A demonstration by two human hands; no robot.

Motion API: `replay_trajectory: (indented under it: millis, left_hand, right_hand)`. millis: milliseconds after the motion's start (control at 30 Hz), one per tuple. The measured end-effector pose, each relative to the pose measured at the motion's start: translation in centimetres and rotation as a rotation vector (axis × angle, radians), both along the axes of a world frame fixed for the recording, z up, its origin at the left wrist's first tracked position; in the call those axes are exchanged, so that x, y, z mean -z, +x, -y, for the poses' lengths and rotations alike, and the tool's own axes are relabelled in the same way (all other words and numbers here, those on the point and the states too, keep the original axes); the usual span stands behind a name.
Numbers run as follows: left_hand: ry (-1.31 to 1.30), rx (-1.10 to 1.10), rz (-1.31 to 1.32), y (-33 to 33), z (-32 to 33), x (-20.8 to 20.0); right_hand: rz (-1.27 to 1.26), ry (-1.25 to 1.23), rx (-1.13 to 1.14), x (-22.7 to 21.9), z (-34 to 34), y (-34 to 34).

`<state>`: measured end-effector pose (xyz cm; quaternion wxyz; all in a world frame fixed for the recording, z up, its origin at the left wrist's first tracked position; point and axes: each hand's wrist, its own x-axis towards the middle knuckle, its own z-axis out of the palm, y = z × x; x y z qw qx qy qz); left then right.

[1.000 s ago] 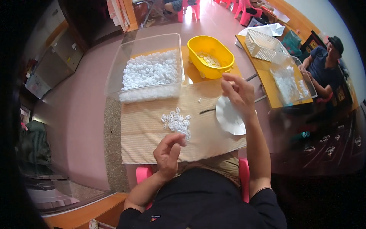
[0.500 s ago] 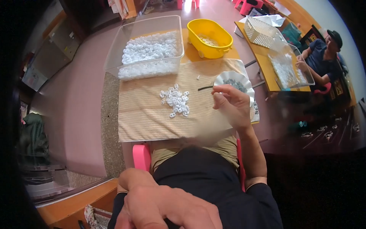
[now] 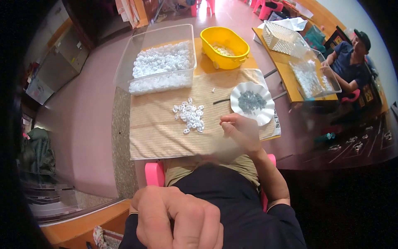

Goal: Manually inserting metal pins into small white plastic rings for assembly.

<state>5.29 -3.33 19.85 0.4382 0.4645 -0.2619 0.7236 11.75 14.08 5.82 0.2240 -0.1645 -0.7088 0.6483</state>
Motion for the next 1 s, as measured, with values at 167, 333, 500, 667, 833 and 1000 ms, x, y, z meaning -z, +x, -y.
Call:
replay_trajectory:
  millis: [167,333,500,667,833,1000]
  left_hand:
    - [-0.05,-0.111,-0.042,-0.3,-0.7,0.9]
    - [-0.026,-0.263,-0.031,-1.0,-1.0,0.1]
    - [-0.985,-0.602,0.142,1.0,2.9,-4.6]
    - [-0.174,-0.425,0.035,-3.0,3.2,0.2]
    - [-0.092,-0.573,0.028,2.7,6.0,0.8]
    - [-0.023,-0.754,0.033,1.7,6.7,0.1]
  right_hand:
    - [0.002,-0.021,0.013,1.0,0.2,0.8]
    - [0.05,-0.057,-0.011,2.2,0.5,1.0]
    - [0.02,-0.059,-0.005,2.8,0.8,1.5]
    - [0.024,0.164,-0.073,4.2,0.0,1.8]
    - [0.119,0.089,-0.146,4.7,0.9,1.1]
    - [0.017,0.181,-0.166,4.7,1.9,1.4]
